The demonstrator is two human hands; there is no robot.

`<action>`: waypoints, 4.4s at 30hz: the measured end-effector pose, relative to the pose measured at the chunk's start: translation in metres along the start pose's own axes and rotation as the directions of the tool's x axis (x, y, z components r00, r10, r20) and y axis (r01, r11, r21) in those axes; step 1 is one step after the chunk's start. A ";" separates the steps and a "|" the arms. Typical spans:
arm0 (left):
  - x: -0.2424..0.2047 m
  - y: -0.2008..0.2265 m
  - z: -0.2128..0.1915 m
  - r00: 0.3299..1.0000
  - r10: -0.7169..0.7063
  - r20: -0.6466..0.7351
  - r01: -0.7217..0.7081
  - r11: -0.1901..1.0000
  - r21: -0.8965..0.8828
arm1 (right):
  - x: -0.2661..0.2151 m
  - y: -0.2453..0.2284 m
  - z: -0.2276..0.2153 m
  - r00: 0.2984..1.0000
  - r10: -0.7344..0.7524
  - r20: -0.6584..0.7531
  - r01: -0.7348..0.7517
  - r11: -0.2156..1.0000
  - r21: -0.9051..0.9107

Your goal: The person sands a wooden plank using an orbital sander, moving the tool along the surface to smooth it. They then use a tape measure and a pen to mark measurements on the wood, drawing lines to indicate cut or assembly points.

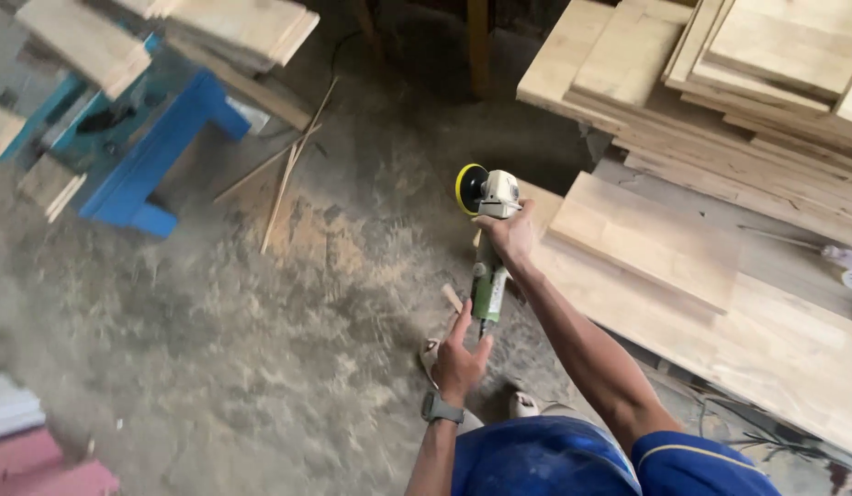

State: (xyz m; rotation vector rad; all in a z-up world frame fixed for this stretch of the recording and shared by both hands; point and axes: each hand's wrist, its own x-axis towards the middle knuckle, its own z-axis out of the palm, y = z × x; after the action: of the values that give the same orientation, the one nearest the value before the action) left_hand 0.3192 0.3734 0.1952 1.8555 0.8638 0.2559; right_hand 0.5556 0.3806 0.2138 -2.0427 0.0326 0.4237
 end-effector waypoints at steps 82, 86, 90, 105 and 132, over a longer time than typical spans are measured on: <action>0.546 0.194 0.217 0.455 0.846 0.278 -0.798 0.526 -0.294 | -0.180 0.288 0.249 -0.243 0.966 0.085 -0.189 -0.133 0.973; 0.527 0.195 0.284 0.606 0.487 0.629 -0.392 0.871 -0.297 | -0.181 0.267 0.237 -0.275 0.955 0.113 -0.175 -0.165 0.971; 0.554 0.203 0.352 0.617 0.326 0.717 0.061 0.888 -0.456 | -0.169 0.254 0.216 -0.229 0.973 0.030 -0.329 -0.106 0.938; 0.329 0.026 0.245 0.623 0.308 0.719 -0.753 0.485 0.445 | -0.303 0.439 0.158 -0.105 0.993 -0.051 -0.658 -0.031 0.752; 0.239 0.003 0.240 0.974 0.184 0.135 -0.209 0.955 0.212 | -0.208 0.556 -0.213 0.459 0.786 -0.415 -0.727 0.600 0.334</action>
State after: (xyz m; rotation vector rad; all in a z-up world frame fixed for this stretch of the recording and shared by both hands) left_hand 0.6205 0.3596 0.0411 2.1506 0.6507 0.1788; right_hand 0.3102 -0.1081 -0.1009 -1.8649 1.3528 0.3610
